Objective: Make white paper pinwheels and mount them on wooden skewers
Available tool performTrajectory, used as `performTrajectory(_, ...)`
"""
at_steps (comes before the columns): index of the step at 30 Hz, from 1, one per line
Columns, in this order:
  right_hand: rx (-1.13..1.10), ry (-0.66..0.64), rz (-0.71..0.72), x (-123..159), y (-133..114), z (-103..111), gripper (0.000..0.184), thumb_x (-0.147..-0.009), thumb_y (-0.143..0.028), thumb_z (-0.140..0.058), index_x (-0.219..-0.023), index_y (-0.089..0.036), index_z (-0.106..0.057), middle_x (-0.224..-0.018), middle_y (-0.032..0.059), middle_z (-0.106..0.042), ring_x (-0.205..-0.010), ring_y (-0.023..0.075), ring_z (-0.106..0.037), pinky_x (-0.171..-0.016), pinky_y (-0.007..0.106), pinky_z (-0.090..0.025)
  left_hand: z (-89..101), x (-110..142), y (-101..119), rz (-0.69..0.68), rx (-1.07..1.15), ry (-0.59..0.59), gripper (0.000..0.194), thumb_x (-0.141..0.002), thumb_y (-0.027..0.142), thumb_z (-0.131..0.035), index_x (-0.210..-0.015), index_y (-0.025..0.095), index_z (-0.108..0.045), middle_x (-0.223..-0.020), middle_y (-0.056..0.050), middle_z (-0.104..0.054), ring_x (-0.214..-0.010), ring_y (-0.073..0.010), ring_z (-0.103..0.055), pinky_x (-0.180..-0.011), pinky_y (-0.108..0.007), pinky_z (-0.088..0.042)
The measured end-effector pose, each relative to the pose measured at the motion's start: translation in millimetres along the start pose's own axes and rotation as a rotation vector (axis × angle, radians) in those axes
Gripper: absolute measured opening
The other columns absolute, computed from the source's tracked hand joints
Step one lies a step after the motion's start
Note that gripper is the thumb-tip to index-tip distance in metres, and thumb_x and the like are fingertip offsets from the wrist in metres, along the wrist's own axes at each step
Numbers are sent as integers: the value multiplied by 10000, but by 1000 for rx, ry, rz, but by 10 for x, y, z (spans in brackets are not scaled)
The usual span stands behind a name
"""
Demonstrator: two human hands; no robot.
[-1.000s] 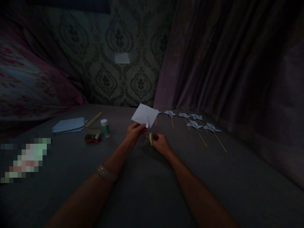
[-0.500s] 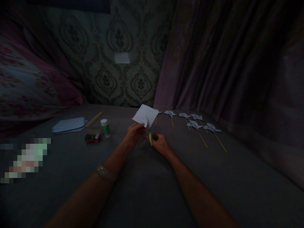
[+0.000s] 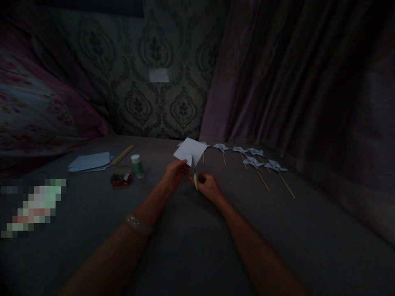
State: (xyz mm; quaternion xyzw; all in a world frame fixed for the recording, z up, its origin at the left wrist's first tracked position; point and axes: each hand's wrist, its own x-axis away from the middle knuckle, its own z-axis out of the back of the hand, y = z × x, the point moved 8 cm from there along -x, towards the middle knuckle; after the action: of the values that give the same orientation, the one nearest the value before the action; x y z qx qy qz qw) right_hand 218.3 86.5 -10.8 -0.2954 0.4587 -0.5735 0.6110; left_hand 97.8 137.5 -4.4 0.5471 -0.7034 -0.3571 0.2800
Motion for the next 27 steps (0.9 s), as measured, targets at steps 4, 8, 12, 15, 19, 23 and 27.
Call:
performTrajectory(4, 59, -30, -31, 9, 29, -3, 397, -673, -546, -610, -720, -152, -616, -701, 40, -625, -682, 177, -561, -641, 292, -408, 88, -41, 35, -110, -84, 54, 243, -565, 315, -754, -672, 165, -594, -624, -6, -618, -597, -117, -584, -533, -222, -387)
performTrajectory(8, 73, 3, -80, 0, 90, 47, 437, -676, -575, -594, -780, -151, -623, -760, 59, -637, -728, 192, -574, -674, 306, -413, 212, -65, 119, -191, -86, 146, 275, -540, 345, -763, -658, 169, -587, -663, 5, -597, -612, -105, -563, -545, -219, -383)
performTrajectory(12, -10, 165, -76, -16, 72, 219, 507, -656, -657, -547, -713, -156, -600, -714, 54, -610, -697, 183, -553, -645, 299, -399, 304, -82, 165, -205, -85, 198, 255, -524, 303, -759, -663, 174, -589, -675, 10, -585, -609, -100, -546, -550, -221, -376)
performTrajectory(15, -115, 283, -96, -23, 92, 347, 514, -621, -680, -556, -651, -167, -580, -653, 36, -587, -651, 166, -529, -606, 284, -390, 319, -90, 164, -196, -85, 193, 252, -520, 284, -742, -705, 185, -604, -679, 18, -578, -601, -97, -532, -551, -221, -370)
performTrajectory(19, -223, 381, -110, -31, 143, 442, 485, -573, -654, -614, -603, -172, -580, -604, 18, -580, -623, 151, -517, -590, 271, -385, 320, -106, 111, -143, -79, 196, 237, -498, 261, -722, -680, 178, -595, -651, 14, -568, -594, -101, -520, -545, -217, -358)
performTrajectory(23, -284, 433, -117, -25, 173, 485, 442, -560, -602, -655, -605, -166, -601, -600, 8, -587, -618, 142, -518, -595, 266, -385, 336, -119, 67, -103, -67, 213, 203, -501, 220, -687, -673, 176, -590, -660, 12, -580, -602, -103, -522, -553, -217, -360)
performTrajectory(27, -344, 467, -121, -20, 189, 512, 426, -534, -570, -690, -614, -157, -620, -618, 13, -612, -630, 143, -530, -610, 267, -392, 345, -124, 52, -100, -80, 216, 162, -524, 201, -643, -678, 185, -593, -665, 17, -572, -607, -117, -523, -523, -219, -355)
